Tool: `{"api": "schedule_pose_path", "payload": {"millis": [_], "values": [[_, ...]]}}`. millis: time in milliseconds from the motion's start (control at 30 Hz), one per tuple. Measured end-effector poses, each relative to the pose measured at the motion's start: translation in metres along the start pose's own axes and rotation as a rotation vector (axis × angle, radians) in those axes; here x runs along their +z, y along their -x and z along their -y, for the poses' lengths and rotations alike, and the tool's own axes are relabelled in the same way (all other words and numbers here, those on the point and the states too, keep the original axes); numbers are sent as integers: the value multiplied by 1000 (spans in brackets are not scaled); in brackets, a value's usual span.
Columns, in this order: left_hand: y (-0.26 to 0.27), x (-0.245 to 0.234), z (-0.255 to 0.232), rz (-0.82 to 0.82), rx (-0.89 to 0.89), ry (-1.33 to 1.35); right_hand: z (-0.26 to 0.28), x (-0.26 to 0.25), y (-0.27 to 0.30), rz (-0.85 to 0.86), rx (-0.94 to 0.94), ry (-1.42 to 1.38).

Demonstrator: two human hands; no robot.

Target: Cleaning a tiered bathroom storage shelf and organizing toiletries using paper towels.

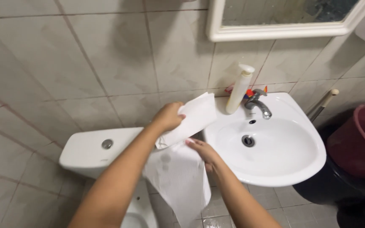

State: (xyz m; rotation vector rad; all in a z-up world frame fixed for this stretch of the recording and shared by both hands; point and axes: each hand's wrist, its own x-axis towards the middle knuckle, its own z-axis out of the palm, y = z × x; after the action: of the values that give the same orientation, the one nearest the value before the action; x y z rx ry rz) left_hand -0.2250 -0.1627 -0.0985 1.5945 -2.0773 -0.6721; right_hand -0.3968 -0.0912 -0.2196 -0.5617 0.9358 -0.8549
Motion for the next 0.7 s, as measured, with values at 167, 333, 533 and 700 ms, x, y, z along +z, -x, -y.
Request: {"api": "schedule_pose_path", "payload": {"millis": [167, 333, 533, 700], "values": [[-72, 49, 1, -100, 20, 58, 11, -27, -14, -14, -2, 7], [-118, 72, -15, -246, 23, 65, 16, -30, -26, -55, -18, 145], [-148, 106, -19, -153, 31, -40, 27, -25, -18, 2, 29, 136], [-175, 146, 0, -127, 64, -154, 22, -35, -29, 14, -35, 188]]}}
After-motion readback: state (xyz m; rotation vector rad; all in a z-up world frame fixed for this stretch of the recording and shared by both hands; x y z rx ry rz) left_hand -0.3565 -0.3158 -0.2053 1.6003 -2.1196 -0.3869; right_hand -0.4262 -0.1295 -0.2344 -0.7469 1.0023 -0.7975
